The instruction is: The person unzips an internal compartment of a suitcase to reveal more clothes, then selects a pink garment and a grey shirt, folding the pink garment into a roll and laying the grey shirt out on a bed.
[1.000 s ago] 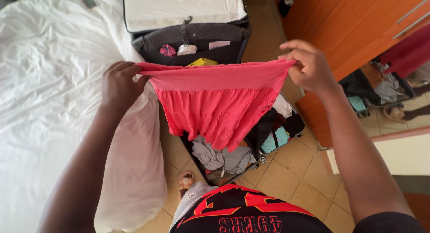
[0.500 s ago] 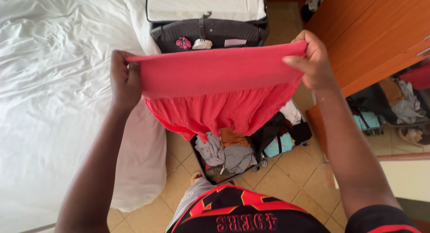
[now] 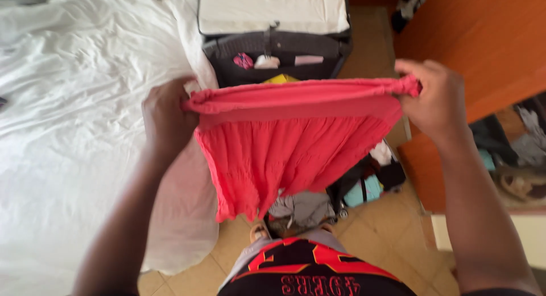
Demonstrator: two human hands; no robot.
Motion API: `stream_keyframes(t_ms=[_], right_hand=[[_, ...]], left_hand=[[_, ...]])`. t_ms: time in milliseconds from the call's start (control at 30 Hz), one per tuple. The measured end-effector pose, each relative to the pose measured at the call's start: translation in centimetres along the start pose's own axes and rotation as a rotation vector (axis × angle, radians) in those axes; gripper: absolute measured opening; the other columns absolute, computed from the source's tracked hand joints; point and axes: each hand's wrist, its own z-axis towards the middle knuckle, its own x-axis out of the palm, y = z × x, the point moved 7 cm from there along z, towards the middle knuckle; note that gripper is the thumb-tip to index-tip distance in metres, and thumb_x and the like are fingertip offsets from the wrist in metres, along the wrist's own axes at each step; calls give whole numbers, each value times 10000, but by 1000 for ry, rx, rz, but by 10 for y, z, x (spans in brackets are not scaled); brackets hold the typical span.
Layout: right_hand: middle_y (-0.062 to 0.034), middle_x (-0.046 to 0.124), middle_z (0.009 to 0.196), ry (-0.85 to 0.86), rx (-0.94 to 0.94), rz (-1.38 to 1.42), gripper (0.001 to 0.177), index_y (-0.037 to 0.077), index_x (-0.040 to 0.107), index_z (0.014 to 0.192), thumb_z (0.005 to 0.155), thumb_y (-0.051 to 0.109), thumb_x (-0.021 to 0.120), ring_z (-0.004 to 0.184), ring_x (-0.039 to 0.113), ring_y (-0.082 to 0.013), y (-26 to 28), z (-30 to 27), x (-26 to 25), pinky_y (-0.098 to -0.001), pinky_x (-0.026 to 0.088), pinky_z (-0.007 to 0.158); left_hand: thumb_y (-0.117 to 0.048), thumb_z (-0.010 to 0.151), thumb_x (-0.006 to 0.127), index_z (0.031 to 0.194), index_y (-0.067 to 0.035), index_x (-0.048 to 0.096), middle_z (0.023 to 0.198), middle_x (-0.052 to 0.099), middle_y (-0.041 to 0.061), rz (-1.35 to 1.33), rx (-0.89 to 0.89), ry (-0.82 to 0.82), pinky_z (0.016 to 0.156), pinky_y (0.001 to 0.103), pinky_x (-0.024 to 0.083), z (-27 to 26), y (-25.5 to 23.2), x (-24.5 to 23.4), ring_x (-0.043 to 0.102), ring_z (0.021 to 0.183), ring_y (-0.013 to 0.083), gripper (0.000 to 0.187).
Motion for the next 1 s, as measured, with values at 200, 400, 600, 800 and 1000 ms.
stream_keyframes(t_ms=[200, 400, 600, 800, 1000], right_hand=[[-96, 660, 1028, 21, -131, 430, 192, 37, 639, 996, 853, -42, 740, 949, 669, -178, -45, 10, 23, -306, 539, 822], [-8, 569, 984, 699, -91, 1030, 220, 38, 567, 1069, 888, 37, 693, 972, 535, -99, -108, 0, 82, -258, 451, 873], [-29, 624, 1000, 887, 171, 1789, 238, 37, 554, 1099, 1014, 182, 722, 943, 596, -117, -137, -3, 113, -282, 489, 829], [-31, 656, 1122, 664, 184, 1907, 278, 51, 558, 1175, 996, 182, 725, 1072, 636, -144, -124, 40, 146, -312, 525, 989], [-71, 674, 1132, 762, -68, 1902, 313, -31, 620, 1193, 1069, 237, 726, 1066, 645, -147, -122, 47, 146, -326, 518, 998]], left_hand=[[-30, 911, 704, 1094, 10, 629, 1052, 636, 127, -305, -42, -113, 820, 342, 508, -42, -12, 35, 627, 911, 243, 202], [-73, 970, 674, 985, 33, 658, 903, 578, -34, -1157, -400, 175, 747, 266, 422, -122, 30, 86, 518, 856, 39, 109], [-61, 925, 616, 1302, 22, 594, 1196, 689, 109, -1588, -699, 66, 860, 366, 557, -163, -12, 99, 682, 1066, 214, 387], [-189, 1040, 543, 1345, 66, 587, 1362, 648, 195, -1695, -930, -91, 1109, 446, 500, -145, -24, 105, 643, 1237, 297, 400], [-243, 1056, 575, 1399, 68, 552, 1441, 585, 186, -1694, -777, 55, 1139, 470, 451, -166, -27, 87, 592, 1328, 294, 465]])
